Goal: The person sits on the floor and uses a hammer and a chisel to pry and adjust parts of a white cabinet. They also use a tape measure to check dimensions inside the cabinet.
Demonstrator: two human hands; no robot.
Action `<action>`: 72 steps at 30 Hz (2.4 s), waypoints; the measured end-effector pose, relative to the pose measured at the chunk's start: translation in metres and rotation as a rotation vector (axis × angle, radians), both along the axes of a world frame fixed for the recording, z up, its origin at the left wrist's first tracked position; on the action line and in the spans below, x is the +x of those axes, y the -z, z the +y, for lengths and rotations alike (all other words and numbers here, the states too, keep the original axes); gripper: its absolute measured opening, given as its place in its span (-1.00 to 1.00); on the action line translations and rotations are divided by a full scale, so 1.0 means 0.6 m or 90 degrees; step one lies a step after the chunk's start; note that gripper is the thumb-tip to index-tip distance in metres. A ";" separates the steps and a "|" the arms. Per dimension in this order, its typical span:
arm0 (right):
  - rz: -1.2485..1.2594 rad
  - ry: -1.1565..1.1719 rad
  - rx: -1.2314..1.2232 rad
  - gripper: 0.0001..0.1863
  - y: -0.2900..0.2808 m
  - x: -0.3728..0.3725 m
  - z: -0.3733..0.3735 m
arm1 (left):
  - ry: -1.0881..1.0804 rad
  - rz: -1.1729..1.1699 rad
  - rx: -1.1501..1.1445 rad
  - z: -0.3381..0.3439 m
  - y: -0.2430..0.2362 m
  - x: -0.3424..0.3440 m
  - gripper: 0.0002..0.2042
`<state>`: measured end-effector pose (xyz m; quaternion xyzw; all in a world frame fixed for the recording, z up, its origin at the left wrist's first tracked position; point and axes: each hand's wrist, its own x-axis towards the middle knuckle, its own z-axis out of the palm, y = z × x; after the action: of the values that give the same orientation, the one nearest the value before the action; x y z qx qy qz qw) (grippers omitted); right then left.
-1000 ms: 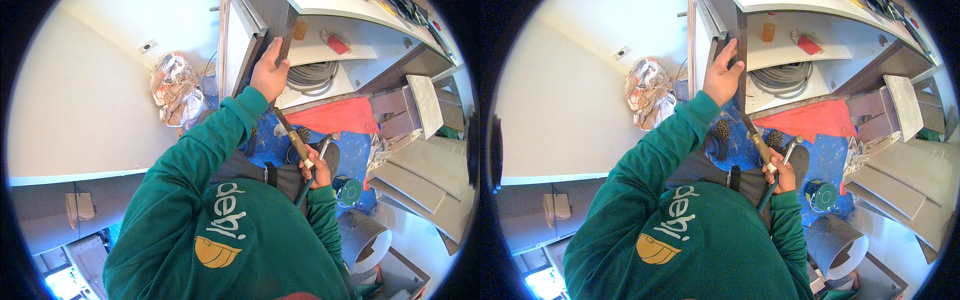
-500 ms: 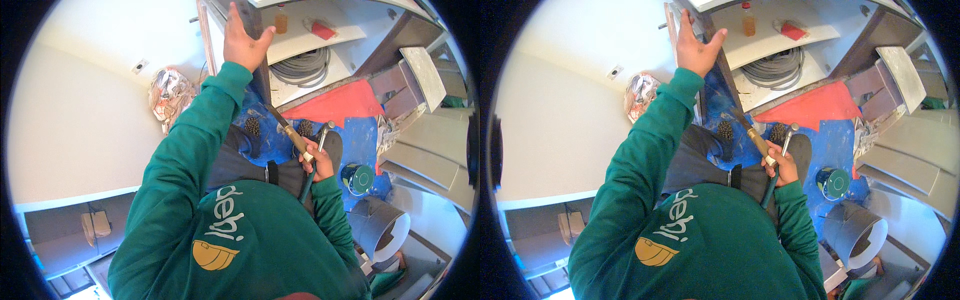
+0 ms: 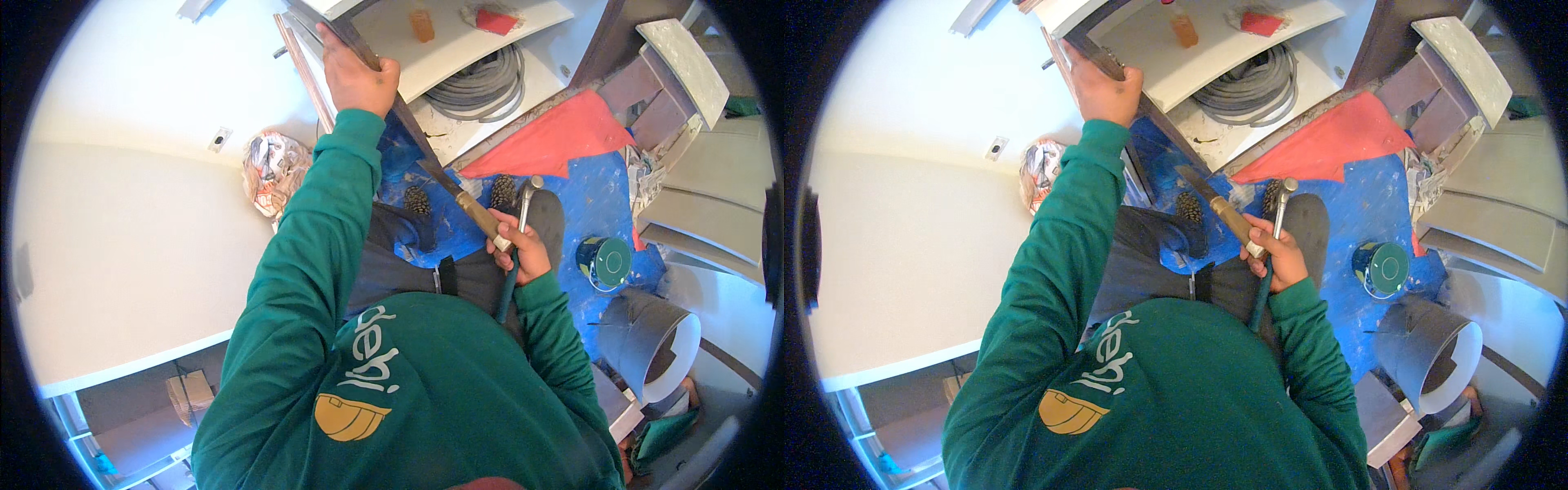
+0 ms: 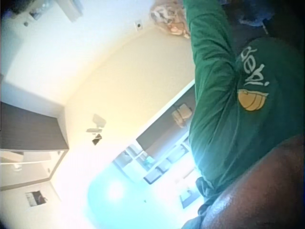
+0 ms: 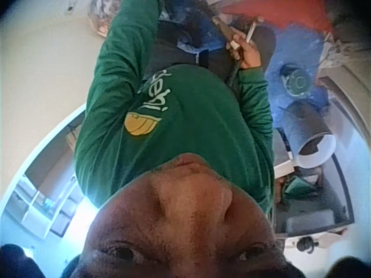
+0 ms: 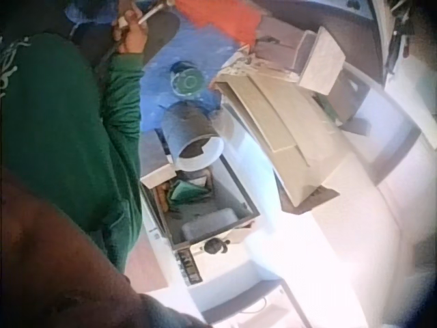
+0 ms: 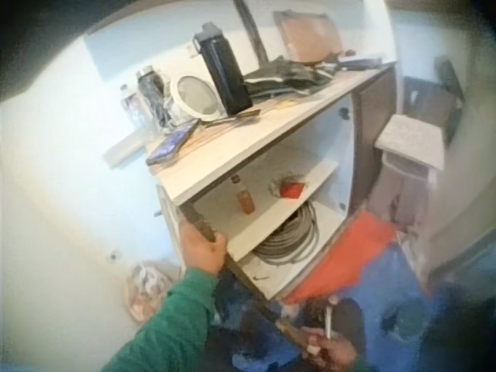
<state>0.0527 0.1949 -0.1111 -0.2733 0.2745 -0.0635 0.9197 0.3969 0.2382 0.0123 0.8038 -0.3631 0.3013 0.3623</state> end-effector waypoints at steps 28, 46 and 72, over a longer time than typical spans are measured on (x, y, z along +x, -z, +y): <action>-0.016 -0.004 0.025 -0.54 0.001 -0.008 -0.012 | 0.242 -0.347 0.878 0.012 0.063 -0.039 -0.76; 0.005 -0.015 0.035 -0.56 0.008 -0.009 -0.016 | 0.217 -0.344 0.982 -0.006 0.157 -0.019 -0.70; -0.004 -0.012 0.032 -0.55 0.002 -0.011 -0.017 | 0.298 -0.095 0.678 0.157 0.005 -0.077 -0.87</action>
<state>0.0461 0.1847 -0.1121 -0.2525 0.2708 -0.0486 0.9276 0.3505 0.3323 0.0090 0.7502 -0.6568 0.0450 -0.0608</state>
